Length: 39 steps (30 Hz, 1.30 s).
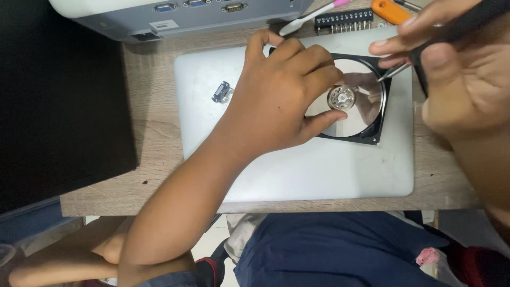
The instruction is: Disassembling a hard drive by removing internal screws and components using a precision screwdriver.
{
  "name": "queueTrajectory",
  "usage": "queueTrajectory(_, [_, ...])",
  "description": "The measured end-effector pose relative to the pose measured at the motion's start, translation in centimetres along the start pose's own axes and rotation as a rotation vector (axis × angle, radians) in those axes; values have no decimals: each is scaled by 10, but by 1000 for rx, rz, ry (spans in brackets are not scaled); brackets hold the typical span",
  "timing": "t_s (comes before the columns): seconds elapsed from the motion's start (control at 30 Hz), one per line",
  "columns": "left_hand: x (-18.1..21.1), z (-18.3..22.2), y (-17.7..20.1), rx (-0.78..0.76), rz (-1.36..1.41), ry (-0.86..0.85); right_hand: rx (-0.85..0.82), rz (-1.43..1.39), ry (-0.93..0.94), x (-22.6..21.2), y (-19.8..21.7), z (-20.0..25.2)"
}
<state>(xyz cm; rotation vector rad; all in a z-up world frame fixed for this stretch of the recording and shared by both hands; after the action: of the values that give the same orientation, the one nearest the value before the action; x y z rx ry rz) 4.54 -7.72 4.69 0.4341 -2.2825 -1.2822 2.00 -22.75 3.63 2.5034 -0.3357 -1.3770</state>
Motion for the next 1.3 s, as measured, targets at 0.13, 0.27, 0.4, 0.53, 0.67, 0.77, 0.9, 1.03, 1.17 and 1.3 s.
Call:
queueTrajectory(0.13, [-1, -1, 0, 3, 20, 17, -27, -36, 44, -1, -8, -4])
queueTrajectory(0.27, [-5, -1, -2, -18, 41, 59, -30, 34, 316, -20, -13, -9])
queueTrajectory(0.4, [-7, -1, -3, -27, 60, 80, -42, -40, 346, -9, -9, 1])
queueTrajectory(0.53, [-7, -1, -4, -19, 56, 78, -24, -88, 329, -3, -10, 0])
queueTrajectory(0.67, [-9, -1, -5, -18, 63, 88, -55, -140, 415, -10, -15, -3])
queueTrajectory(0.77, [-10, -1, -7, -23, 69, 101, -48, -172, 393, -8, -17, -3])
queueTrajectory(0.9, [-11, 0, -8, -30, 76, 109, -52, -172, 407, -14, -20, -5])
queueTrajectory(1.03, [-11, 0, -8, -27, 66, 109, -83, -131, 410, -22, -27, -8])
queueTrajectory(1.17, [-11, 0, -6, -16, 70, 105, -63, -129, 422, -25, -26, -9])
queueTrajectory(1.3, [-11, 0, -7, -28, 81, 111, -82, -132, 435, -28, -28, -12])
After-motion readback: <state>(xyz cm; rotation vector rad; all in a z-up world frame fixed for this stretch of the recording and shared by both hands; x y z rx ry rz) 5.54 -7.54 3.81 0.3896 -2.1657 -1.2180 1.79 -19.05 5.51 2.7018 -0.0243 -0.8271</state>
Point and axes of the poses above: each hand's wrist, its own z-axis away from the middle knuckle, its own y-axis out of the back of the hand, x = y × z, the point moved 10 cm from there along -z, towards the middle knuckle, and after that the axes turned 7 degrees about y, right-handed, at the moved point
